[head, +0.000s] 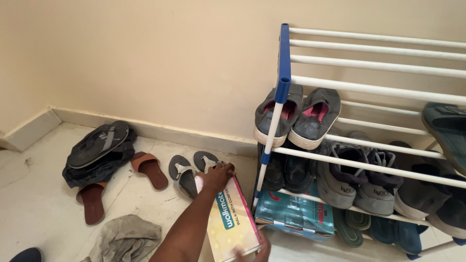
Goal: The person retrieves a pair of black shoes from a plastic bag and wipes them with a cloth. They then place the shoes back into the bag and put the bag on a shoe rack.
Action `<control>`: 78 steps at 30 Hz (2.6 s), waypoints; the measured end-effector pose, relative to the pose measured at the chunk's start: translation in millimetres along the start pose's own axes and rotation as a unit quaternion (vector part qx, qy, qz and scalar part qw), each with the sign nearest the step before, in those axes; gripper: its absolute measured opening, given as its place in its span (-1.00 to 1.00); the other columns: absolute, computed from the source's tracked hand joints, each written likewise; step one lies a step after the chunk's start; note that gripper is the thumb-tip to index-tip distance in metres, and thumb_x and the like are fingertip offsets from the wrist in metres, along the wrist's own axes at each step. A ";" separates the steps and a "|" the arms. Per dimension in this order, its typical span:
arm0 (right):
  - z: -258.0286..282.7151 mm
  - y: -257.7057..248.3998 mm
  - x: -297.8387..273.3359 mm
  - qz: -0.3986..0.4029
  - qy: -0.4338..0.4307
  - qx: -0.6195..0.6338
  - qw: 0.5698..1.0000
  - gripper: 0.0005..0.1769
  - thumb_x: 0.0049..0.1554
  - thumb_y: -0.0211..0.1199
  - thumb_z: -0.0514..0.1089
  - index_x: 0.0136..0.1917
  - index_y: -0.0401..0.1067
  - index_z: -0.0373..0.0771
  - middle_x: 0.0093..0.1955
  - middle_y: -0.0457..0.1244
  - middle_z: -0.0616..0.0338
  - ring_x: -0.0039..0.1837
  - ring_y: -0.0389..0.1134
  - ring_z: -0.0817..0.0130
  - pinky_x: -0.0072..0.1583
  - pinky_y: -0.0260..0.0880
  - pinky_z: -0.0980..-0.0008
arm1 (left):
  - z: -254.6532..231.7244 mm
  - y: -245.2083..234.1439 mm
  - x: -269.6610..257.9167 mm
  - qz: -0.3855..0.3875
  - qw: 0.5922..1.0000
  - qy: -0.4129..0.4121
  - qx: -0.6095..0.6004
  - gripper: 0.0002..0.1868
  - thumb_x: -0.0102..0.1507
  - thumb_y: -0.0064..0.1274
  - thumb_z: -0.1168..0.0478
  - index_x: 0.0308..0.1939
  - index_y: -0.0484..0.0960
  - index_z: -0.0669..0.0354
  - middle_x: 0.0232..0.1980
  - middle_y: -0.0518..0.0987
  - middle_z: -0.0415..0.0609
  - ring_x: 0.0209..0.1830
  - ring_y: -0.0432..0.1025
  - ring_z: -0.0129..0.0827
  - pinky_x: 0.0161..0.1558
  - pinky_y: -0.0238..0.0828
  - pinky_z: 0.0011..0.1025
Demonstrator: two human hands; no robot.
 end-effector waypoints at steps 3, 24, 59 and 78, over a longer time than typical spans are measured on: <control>6.6 -1.7 -7.0 -0.084 -0.171 -0.085 0.978 -0.43 -0.05 0.43 -0.20 0.25 0.45 -0.30 0.37 0.20 -0.30 0.29 0.36 0.09 0.23 0.39 0.19 | -0.9 -0.8 -5.6 0.008 0.999 -0.005 0.031 -0.65 0.43 -0.31 -0.21 0.26 0.34 -0.50 0.28 0.48 -0.04 0.28 0.36 0.11 0.08 0.15 0.50; 67.5 9.9 -9.5 0.007 0.176 0.099 0.979 0.04 -0.30 0.50 -0.35 0.40 0.09 -0.27 0.17 0.43 -0.40 0.18 0.55 -0.12 0.30 0.46 0.13 | 11.9 -93.5 -62.2 0.069 0.996 0.024 -0.059 -0.55 0.40 -0.27 -0.22 0.24 0.50 -0.24 0.07 0.65 -0.02 0.09 0.53 -0.06 0.08 0.44 -0.07; 657.1 -113.6 108.3 -0.336 -0.556 -0.263 0.713 -0.28 -0.01 0.60 0.19 0.26 0.35 -0.10 0.38 0.16 0.22 0.50 0.14 0.12 0.57 0.00 -0.13 | -216.4 -366.9 -163.0 -0.318 0.880 0.218 -0.277 -0.29 0.19 0.27 0.11 0.42 0.44 0.10 -0.20 0.67 0.25 -0.17 0.60 0.03 -0.07 0.52 -0.13; 628.6 -10.0 177.0 -0.358 -0.483 -0.342 0.722 -0.05 -0.04 0.55 0.46 0.42 0.22 0.06 0.43 0.02 0.20 0.54 -0.10 -0.26 0.33 0.00 -0.54 | -209.8 -371.8 -173.0 -0.279 0.894 0.187 -0.297 -0.26 0.22 0.15 0.17 0.49 0.31 0.02 -0.30 0.65 0.25 -0.22 0.57 0.11 -0.12 0.46 -0.05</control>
Point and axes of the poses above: each hand's wrist, its own x-axis towards the middle knuckle, its own y-axis out of the palm, z = x × y, the point moved 9 cm from there along x, towards the middle knuckle
